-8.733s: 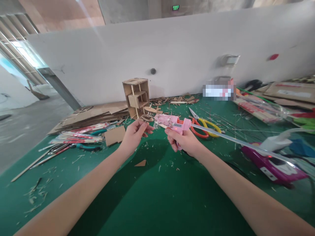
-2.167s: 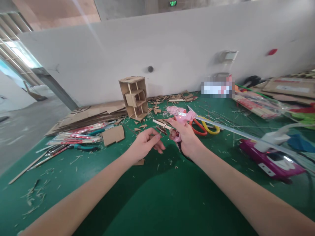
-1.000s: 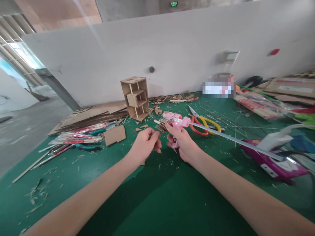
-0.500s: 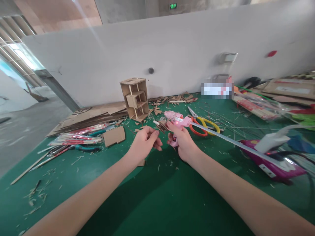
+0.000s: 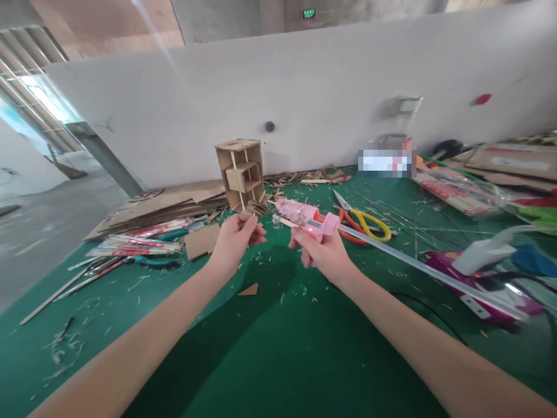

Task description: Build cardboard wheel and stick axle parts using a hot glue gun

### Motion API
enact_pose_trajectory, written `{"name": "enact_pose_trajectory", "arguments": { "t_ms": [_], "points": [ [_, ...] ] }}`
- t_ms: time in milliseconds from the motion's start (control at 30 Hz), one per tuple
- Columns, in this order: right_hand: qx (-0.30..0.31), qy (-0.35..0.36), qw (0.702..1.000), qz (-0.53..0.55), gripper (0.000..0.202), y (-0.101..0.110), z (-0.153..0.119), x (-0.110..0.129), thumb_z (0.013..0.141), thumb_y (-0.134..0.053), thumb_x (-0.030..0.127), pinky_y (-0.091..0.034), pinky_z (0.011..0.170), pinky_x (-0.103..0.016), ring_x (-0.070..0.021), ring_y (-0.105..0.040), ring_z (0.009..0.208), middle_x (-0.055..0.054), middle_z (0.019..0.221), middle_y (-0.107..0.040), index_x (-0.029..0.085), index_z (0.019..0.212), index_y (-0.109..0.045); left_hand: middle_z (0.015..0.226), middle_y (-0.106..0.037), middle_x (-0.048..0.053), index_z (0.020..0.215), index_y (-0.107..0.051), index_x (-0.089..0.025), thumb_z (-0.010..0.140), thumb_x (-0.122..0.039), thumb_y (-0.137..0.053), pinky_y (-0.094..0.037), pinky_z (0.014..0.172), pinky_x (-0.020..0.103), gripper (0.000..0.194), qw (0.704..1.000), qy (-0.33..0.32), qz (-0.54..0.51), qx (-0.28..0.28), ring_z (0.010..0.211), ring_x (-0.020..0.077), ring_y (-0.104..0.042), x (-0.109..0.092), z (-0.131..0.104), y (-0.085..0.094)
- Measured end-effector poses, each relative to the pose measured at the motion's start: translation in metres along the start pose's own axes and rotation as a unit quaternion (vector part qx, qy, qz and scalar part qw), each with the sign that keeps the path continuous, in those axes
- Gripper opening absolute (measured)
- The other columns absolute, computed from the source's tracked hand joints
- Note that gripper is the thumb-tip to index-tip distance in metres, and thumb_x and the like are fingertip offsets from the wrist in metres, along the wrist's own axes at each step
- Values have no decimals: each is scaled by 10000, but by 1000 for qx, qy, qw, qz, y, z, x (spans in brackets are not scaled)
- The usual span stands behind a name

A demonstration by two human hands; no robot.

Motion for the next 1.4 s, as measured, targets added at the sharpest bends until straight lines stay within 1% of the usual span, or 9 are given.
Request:
{"name": "enact_pose_trajectory", "arguments": {
  "t_ms": [100,200,300,400,533,733,867,1133,1400],
  "points": [
    [8,14,998,-64,332,2,-2,-2,798,-600,481,-393,395,-257,-90,-460,347,0,517,-591,187,642,-599,668,-628,-3,821,-507,-150,836,-345,-572,-452,551,228,206,1000,-21,-1,17,547,98,-601,-2,-3,-3],
    [9,34,994,-101,318,5,-3,0,789,-609,471,-388,411,-257,-96,-479,389,-11,576,-613,185,651,-599,655,-633,0,825,-505,-155,827,-354,-581,-459,558,236,213,999,-39,0,22,544,105,-599,-4,-5,-5],
    [9,45,990,-133,308,7,-5,2,778,-623,448,-358,429,-253,-98,-457,419,4,510,-552,182,624,-605,654,-634,-2,825,-497,-162,824,-361,-585,-465,567,243,218,999,-42,-3,20,544,108,-601,-5,-6,-5],
    [4,38,987,-159,317,7,-6,4,764,-635,435,-317,423,-254,-97,-416,424,15,459,-486,181,581,-590,649,-630,-6,823,-493,-164,825,-367,-584,-464,560,242,222,999,-45,-7,21,538,107,-599,-5,-6,-5],
    [0,28,986,-165,319,5,-7,6,760,-633,425,-296,411,-256,-93,-386,419,14,466,-473,185,563,-558,645,-626,-6,819,-492,-162,824,-343,-591,-480,576,245,206,998,-48,-22,28,548,105,-601,-5,-7,-6],
    [8,85,981,-173,362,3,-9,12,788,-609,376,-304,428,-252,-100,-396,437,25,437,-430,202,510,-456,640,-616,-14,816,-487,-161,844,-323,-568,-483,567,234,183,997,-55,-37,31,532,93,-592,-4,-8,-7],
    [-1,121,977,-173,324,1,-10,13,794,-605,345,-302,442,-251,-102,-393,453,28,451,-425,204,531,-478,638,-618,-13,804,-498,-157,847,-345,-567,-495,575,241,205,997,-46,-54,31,526,94,-592,-4,-9,-9],
    [-5,143,968,-203,266,-1,-11,15,795,-587,329,-294,452,-244,-89,-378,468,26,513,-462,184,584,-517,642,-629,3,798,-504,-145,849,-357,-574,-496,573,232,228,996,-29,-81,33,522,94,-594,-3,-10,-10],
    [-3,162,963,-214,288,-1,-10,14,784,-572,324,-273,437,-235,-77,-348,464,35,508,-425,182,560,-458,635,-631,11,807,-505,-146,869,-360,-550,-484,565,231,228,994,-18,-105,40,515,97,-586,-2,-11,-12]
  ]
}}
Point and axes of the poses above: each hand's wrist, its own z-axis towards the middle knuckle, its own y-axis out of the back of the hand, x = y × z, the point moved 2 cm from there along z, towards the middle knuckle
